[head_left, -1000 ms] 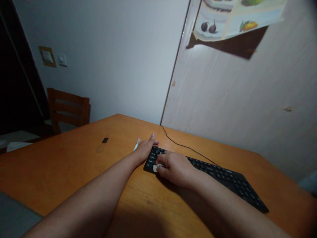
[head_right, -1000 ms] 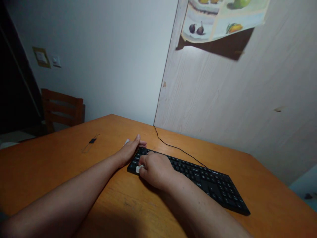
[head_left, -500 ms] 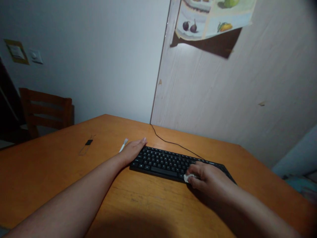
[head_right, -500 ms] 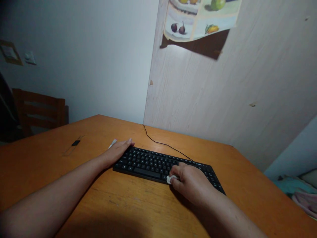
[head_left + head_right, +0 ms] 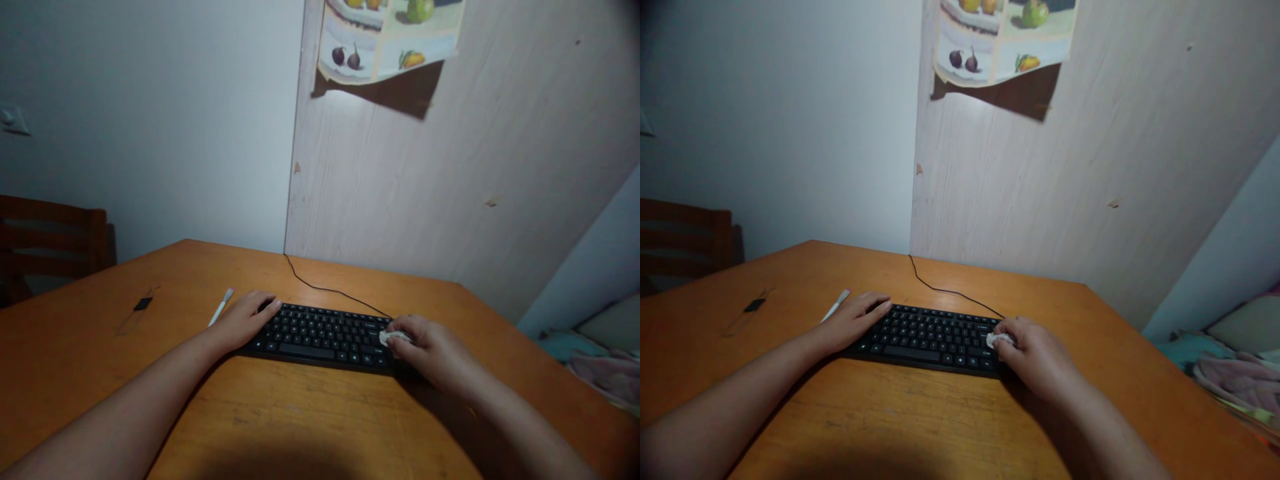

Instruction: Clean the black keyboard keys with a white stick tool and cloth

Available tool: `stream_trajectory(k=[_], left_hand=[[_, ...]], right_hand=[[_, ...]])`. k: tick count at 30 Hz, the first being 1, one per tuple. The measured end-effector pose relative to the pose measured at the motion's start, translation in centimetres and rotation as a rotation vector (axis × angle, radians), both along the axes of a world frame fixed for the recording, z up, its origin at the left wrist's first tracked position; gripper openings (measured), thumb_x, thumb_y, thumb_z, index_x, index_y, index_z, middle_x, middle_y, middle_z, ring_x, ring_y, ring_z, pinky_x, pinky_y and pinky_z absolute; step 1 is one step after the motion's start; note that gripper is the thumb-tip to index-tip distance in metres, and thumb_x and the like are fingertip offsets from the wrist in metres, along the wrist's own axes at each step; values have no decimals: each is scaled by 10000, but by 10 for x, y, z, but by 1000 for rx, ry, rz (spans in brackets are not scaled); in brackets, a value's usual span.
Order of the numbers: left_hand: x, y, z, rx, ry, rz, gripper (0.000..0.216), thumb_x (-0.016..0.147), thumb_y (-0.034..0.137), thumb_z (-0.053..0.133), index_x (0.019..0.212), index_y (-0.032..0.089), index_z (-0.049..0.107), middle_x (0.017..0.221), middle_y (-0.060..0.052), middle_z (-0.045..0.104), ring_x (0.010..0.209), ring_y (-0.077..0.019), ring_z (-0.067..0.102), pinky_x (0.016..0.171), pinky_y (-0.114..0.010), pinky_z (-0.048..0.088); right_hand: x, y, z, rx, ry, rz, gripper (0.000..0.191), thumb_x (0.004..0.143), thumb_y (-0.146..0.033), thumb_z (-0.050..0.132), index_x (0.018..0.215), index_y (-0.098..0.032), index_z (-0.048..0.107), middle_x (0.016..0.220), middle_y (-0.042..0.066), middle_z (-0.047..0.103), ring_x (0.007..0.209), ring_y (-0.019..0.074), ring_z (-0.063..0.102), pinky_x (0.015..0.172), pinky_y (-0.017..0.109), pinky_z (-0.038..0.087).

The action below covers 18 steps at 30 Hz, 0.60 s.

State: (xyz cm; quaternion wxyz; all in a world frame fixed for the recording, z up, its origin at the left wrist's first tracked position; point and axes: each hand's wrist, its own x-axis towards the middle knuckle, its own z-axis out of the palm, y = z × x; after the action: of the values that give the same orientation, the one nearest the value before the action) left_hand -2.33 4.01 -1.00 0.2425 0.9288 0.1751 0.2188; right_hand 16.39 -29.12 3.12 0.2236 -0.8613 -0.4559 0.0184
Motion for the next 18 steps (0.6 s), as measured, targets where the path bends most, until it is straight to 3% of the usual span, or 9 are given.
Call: stream_trajectory(k=[3,6,10,13,18], left_hand=[[-1,-1,-2,81,10,11,514,937,623,418,1181,252,678,1233,-90,706,1183,-314,612,1130,-565,286],[-2,-4,-3,136,24,-13,516,940,623,428,1234,263,652,1288,-94,684,1215,-317,597,1136,-565,282],[-3,-8,-2,189,55,-17,550,942,633,424,1279,253,634,1326,-106,666,1247,-325,580,1130,-562,298],[-4,-11,-2,218,75,-27,566,944,639,417,1310,259,623,1366,-106,644,1281,-326,556,1140,-562,285],[-5,-13,-1,281,98,-31,608,941,663,401,1345,259,608,1392,-112,627,1294,-336,546,1145,-586,269]], right_hand=[[-12,13,-5,29,-43,37,207,920,-352,565,1021,-247,712,978,49,689,894,203,619,760,300,401],[-25,18,-3,-44,-58,92,160,894,-310,587,962,-249,719,935,39,683,861,195,611,748,294,390],[-34,7,4,-127,105,209,103,824,-198,602,804,-236,695,824,-1,684,757,158,595,642,260,354],[-32,0,4,-85,196,170,103,804,-171,598,794,-226,685,797,-5,691,742,152,597,618,254,349],[-15,5,-2,-47,135,113,94,846,-243,590,836,-237,684,821,2,699,755,166,600,632,260,357]])
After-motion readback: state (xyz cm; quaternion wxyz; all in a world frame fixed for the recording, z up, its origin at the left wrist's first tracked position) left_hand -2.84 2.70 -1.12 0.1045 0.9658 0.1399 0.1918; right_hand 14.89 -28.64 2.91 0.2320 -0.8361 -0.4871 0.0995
